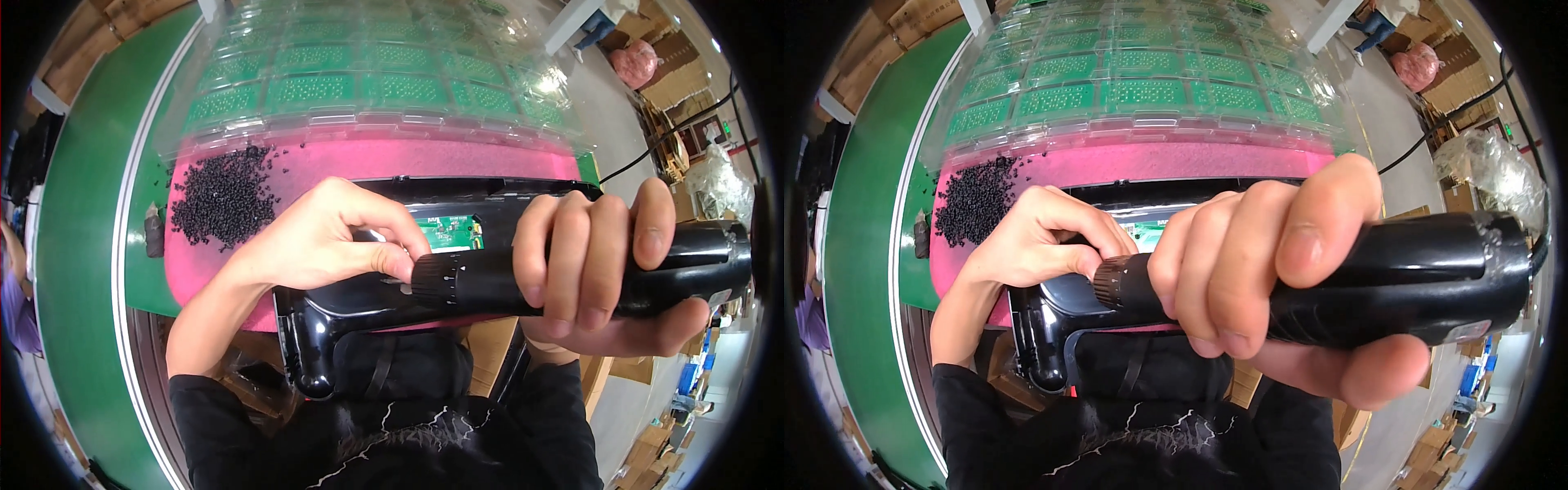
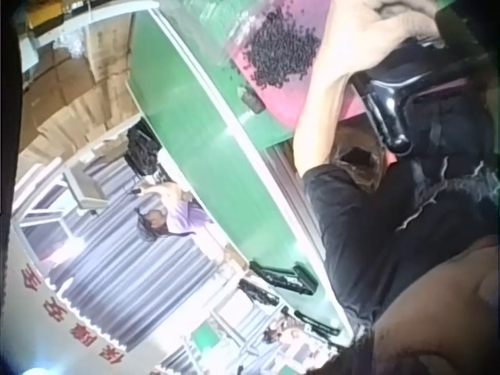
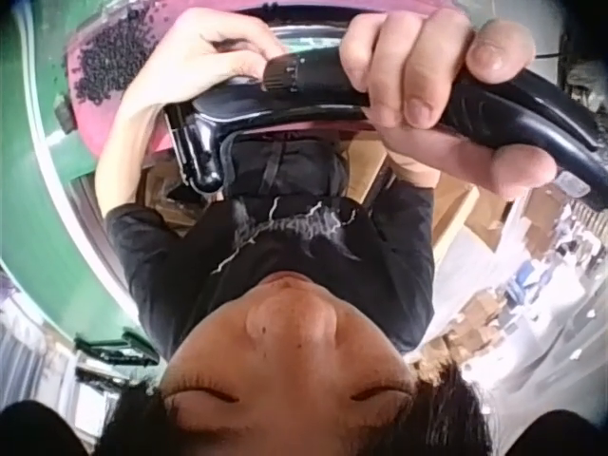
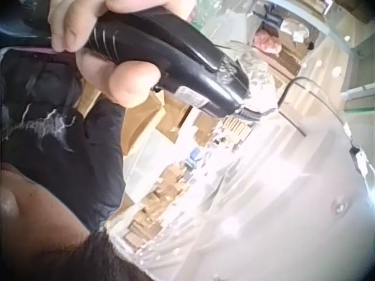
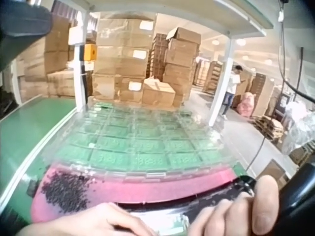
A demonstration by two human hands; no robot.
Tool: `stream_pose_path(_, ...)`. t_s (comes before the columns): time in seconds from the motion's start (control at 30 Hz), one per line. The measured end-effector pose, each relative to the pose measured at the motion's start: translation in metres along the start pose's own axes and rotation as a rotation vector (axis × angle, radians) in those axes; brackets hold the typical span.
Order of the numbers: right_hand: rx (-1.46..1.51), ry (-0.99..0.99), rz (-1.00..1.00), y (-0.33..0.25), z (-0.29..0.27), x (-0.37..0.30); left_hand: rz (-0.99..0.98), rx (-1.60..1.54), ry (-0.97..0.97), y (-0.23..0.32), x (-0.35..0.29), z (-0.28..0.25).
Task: Assembling circuit boards into plastic housings and securing them with screws using an electric screwdriver.
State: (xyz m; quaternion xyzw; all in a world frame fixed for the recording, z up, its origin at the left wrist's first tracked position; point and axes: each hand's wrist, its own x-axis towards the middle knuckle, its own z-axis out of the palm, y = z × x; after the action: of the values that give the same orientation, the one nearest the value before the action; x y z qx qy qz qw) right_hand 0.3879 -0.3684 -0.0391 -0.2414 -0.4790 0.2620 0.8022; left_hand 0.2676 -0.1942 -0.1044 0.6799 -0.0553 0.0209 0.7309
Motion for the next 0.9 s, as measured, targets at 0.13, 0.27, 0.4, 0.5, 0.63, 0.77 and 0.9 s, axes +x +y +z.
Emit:
stream_pose_path(0.13, -0.016, 0.004, 0.017, 0.000, 0.004, 0.001, -0.137, 0.094, -0.155, 0.005, 0.002, 0.002)
stream_pose_path(0.27, 0.052, -0.072, 0.041, 0.002, 0.002, -0.002, 0.037, 0.167, -0.049, 0.000, -0.001, 0.002)
stream_pose_path(0.4, -0.131, -0.104, 0.042, 0.006, -0.005, -0.007, 0.223, 0.436, 0.232, -0.003, 0.003, 0.008)
stream_pose_path(0.5, -0.195, -0.165, 0.151, 0.007, -0.012, -0.011, 0.290, 0.608, 0.459, -0.002, 0.008, 0.007)
stream_pose_path(0.63, -0.247, -0.067, 0.217, 0.015, -0.012, -0.020, 0.237, 0.596, 0.419, -0.001, 0.007, 0.009)
stream_pose_path(0.77, -0.322, 0.041, 0.268, 0.019, -0.005, -0.023, 0.220, 0.612, 0.390, -0.003, 0.005, 0.008)
stream_pose_path(0.9, -0.340, 0.045, 0.330, 0.023, 0.003, -0.022, 0.367, 0.697, 0.350, -0.016, 0.008, 0.007)
